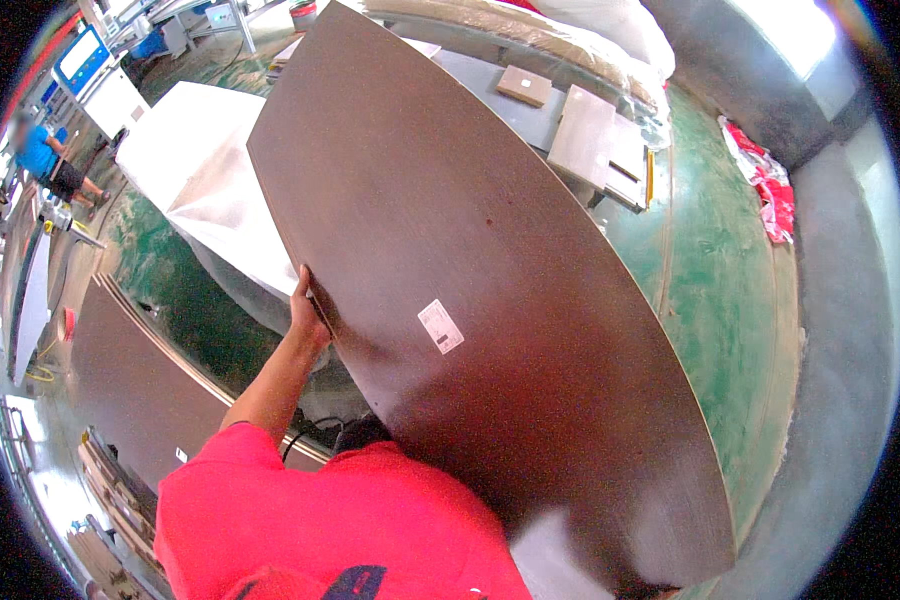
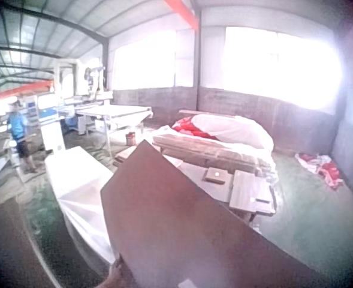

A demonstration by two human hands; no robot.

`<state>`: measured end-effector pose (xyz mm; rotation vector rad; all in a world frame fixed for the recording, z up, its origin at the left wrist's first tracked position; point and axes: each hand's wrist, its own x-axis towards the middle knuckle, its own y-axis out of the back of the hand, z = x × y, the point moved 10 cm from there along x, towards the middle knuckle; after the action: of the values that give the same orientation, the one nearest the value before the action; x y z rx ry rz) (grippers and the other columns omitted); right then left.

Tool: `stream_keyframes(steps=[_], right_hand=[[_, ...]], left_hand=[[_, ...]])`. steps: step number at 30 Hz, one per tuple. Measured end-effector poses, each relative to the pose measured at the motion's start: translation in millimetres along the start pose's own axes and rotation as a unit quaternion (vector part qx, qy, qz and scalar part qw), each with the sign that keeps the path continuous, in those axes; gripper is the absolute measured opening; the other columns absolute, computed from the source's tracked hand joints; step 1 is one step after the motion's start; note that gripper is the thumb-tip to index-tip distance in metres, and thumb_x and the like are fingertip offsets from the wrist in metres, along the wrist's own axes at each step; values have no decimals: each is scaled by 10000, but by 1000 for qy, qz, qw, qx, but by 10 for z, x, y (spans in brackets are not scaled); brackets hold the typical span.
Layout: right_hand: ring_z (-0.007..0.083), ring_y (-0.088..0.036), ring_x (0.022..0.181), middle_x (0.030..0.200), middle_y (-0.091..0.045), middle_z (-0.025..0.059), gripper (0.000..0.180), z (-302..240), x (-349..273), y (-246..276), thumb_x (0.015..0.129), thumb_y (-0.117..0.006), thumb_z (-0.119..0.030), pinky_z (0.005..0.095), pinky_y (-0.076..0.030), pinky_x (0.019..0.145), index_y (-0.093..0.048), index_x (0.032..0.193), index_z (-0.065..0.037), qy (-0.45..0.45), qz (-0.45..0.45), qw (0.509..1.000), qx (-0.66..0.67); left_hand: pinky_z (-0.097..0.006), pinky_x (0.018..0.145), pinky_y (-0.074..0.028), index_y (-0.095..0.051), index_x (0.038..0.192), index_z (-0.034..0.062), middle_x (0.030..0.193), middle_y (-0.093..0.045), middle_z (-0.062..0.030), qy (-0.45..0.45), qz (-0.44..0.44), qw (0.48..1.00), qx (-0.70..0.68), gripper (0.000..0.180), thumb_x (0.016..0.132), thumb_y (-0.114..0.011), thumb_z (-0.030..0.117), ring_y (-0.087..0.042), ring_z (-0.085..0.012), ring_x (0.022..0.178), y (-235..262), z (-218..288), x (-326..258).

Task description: The person picks up brown wooden panels and stacks them on a pallet and a conveyor belt. They coordinate with a coworker to arrange the panels in neat piles.

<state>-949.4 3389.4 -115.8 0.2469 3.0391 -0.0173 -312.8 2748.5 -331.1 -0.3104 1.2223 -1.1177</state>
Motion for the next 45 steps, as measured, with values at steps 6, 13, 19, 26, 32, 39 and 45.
stream_keyframes(steps=[6,13,19,26,32,39,45], right_hand=[[390,-413,1287,1404,-477,153,739,-127,671,-70,866,-533,-607,543,-348,1081,-508,1358,-57,-17,-44,995,-93],[389,-394,1309,1429,-450,161,741,-134,1246,-276,874,-520,-587,535,-325,1099,-473,1386,-54,-32,-71,983,-163],[387,-377,1328,1450,-427,168,744,9,1542,-479,880,-509,-570,527,-306,1114,-442,1411,-52,-62,-90,969,-221],[385,-357,1350,1475,-399,176,749,126,1576,-730,888,-497,-550,518,-283,1132,-406,1439,-50,-85,-112,953,-268],[384,-340,1368,1496,-376,183,755,219,1571,-931,895,-486,-533,510,-263,1148,-375,1464,-48,-97,-132,947,-275],[381,-343,1367,1503,-364,191,742,168,1465,-1119,898,-469,-505,515,-271,1147,-372,1459,-31,-80,-176,944,-268],[385,-324,1376,1514,-352,180,765,192,1402,-979,898,-463,-533,525,-271,1147,-352,1468,-34,-127,-159,941,-270]], left_hand=[[-513,1146,-254,-367,1457,33,1490,-406,-156,-29,79,996,30,774,932,-491,588,-379,-365,1357,112,-657,-497],[-491,1154,-242,-363,1459,45,1517,-367,-142,-2,85,996,29,793,926,-466,623,-337,-346,1383,886,-1263,-559],[-560,1096,-305,-428,1413,84,1443,-443,-146,-5,156,985,78,758,920,-438,659,-395,-373,1321,849,-1507,-665],[-557,1077,-333,-439,1407,82,1418,-463,-166,37,206,975,72,770,911,-439,672,-419,-376,1302,1241,-1574,-656],[-584,1120,-247,-356,1467,75,1498,-366,-202,40,233,969,76,826,903,-431,674,-336,-407,1372,1182,-1530,-666],[-573,1093,-308,-403,1445,76,1467,-430,-182,57,206,975,67,782,915,-442,650,-396,-397,1347,1368,-1513,-586],[-600,1104,-268,-351,1480,83,1498,-378,-204,81,193,974,91,838,896,-414,681,-354,-420,1367,1427,-1556,-552]])
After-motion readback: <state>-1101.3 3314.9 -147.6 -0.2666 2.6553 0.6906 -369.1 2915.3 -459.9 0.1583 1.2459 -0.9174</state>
